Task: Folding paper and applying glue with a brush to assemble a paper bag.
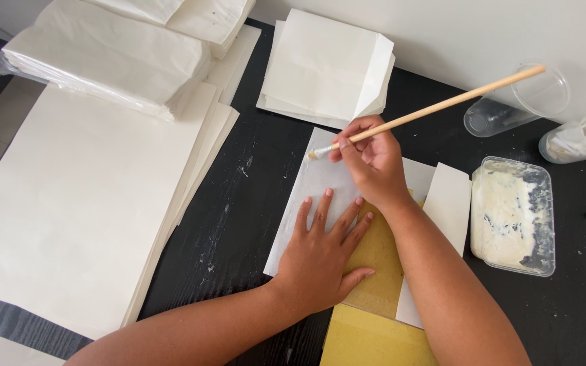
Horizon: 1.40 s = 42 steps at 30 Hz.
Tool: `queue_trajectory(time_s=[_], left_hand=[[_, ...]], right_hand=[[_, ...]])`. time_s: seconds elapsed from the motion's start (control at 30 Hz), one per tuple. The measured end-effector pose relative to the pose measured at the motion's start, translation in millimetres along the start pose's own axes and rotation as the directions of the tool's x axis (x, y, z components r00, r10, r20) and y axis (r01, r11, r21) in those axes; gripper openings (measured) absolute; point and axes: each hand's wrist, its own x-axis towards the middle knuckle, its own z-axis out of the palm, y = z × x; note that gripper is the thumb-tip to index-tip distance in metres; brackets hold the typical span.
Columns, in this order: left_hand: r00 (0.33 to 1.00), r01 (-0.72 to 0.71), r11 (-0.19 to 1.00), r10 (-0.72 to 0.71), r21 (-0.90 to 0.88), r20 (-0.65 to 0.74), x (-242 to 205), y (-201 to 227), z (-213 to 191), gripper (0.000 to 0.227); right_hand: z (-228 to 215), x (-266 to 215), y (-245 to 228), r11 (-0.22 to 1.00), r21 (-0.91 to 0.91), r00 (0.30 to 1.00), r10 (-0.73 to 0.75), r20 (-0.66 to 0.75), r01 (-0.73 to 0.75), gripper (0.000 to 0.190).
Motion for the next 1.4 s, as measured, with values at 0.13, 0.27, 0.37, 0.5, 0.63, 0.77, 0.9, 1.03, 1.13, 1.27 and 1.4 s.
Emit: queue_trajectory(time_s=[0.13, 0.27, 0.37, 0.5, 0.63, 0.77, 0.9, 1.03, 1.13, 1.27, 1.4], left_hand=[[1.0, 0.003, 1.0, -0.003, -0.001, 0.022, 0.0, 0.0, -1.1, 0.081], [1.0, 0.001, 1.0, -0.001, -0.003, 0.005, 0.9, -0.6, -0.7, 0.081], [1.0, 0.002, 1.0, -0.001, -0.018, 0.012, 0.7, -0.1, -1.0, 0.081], [1.0, 0.001, 1.0, -0.002, 0.005, 0.015, 0.3, -0.5, 0.3, 0.081], [1.0, 0.001, 1.0, -0.001, 0.005, 0.008, 0.1, -0.3, -1.0, 0.081], [1.0, -0.002, 1.0, 0.002, -0.009, 0.003, 0.2, -1.0, -2.1, 0.081], [1.0, -0.001, 1.0, 0.001, -0.011, 0.004, 0.3, -1.2, -1.7, 0.08], [1.0, -0.004, 1.0, 0.005, -0.01, 0.008, 0.1, -0.8, -1.7, 0.08], [1.0, 0.002, 1.0, -0.002, -0.014, 0.005, 0.6, -0.9, -1.8, 0.08], [1.0, 0.001, 1.0, -0.001, -0.023, 0.01, 0.7, -1.4, -2.7, 0.08], [1.0, 0.001, 1.0, -0.001, -0.029, 0.0, 0.7, -1.2, -3.0, 0.079]], right_hand=[[2.9, 3.5, 3.5, 0.99, -0.055, 0.988, -0.136, -0.067, 0.133, 0.007], [-0.4, 1.0, 2.9, 0.993, 0.003, 0.989, -0.121, -0.088, 0.122, 0.008], [-1.7, -1.3, 1.0, 0.997, 0.025, 0.997, -0.076, -0.027, 0.077, 0.009], [0.6, 3.7, 5.3, 0.994, -0.029, 0.994, -0.107, -0.032, 0.106, 0.005], [-0.7, 1.6, 5.5, 0.984, -0.076, 0.984, -0.166, -0.057, 0.162, 0.006], [-4.0, -2.1, 2.7, 0.987, 0.004, 0.987, -0.158, -0.029, 0.158, 0.01], [-2.4, 1.2, 7.0, 0.995, -0.031, 0.996, -0.091, -0.019, 0.09, 0.008], [-0.7, 1.3, 4.0, 0.988, -0.083, 0.991, -0.133, -0.025, 0.13, 0.011], [2.1, -1.9, -0.3, 0.966, -0.067, 0.966, -0.253, -0.043, 0.25, 0.005], [1.6, -0.1, 3.8, 0.989, -0.029, 0.988, -0.148, -0.049, 0.146, 0.004], [2.9, 0.8, -1.7, 0.98, -0.12, 0.985, -0.165, -0.059, 0.157, 0.004]])
